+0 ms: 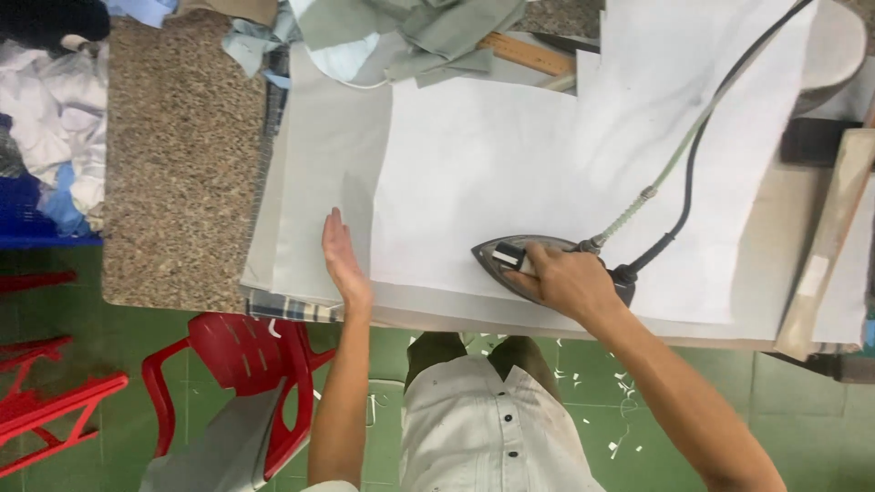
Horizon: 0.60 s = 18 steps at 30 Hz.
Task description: The person irons a large white sheet of paper, then uses a ruler and pencil to draw straight lines on it. They then use scissors to cut along the drawn lines, separating a strip from the main sheet.
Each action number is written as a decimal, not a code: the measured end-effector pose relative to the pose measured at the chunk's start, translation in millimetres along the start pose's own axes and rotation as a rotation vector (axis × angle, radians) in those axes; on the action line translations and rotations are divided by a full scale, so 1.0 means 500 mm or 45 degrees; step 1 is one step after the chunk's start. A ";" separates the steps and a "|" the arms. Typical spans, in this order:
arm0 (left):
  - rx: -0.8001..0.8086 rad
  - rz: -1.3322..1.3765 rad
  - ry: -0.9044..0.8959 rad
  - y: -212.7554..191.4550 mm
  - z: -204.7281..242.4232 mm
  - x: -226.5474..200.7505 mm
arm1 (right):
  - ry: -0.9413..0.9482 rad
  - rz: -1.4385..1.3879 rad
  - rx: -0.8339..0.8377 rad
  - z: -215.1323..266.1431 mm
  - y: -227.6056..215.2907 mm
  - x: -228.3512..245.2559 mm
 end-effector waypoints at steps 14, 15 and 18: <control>-0.032 -0.317 0.406 0.049 -0.029 -0.095 | 0.085 -0.269 -0.121 -0.389 -0.033 0.301; 0.026 -0.347 0.426 0.066 -0.033 -0.084 | 0.188 -0.278 -0.147 -0.398 -0.025 0.279; 0.203 -0.522 0.347 0.135 -0.045 -0.087 | 0.348 -0.387 -0.083 -0.334 -0.038 0.211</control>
Point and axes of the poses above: each hand's wrist, its own z-axis away from the middle knuckle, its own y-axis out of the palm, x = y × z, the point moved 6 cm from there along -z, towards the middle knuckle, and after that the axes turned 6 degrees about z, right-handed, at the moved point
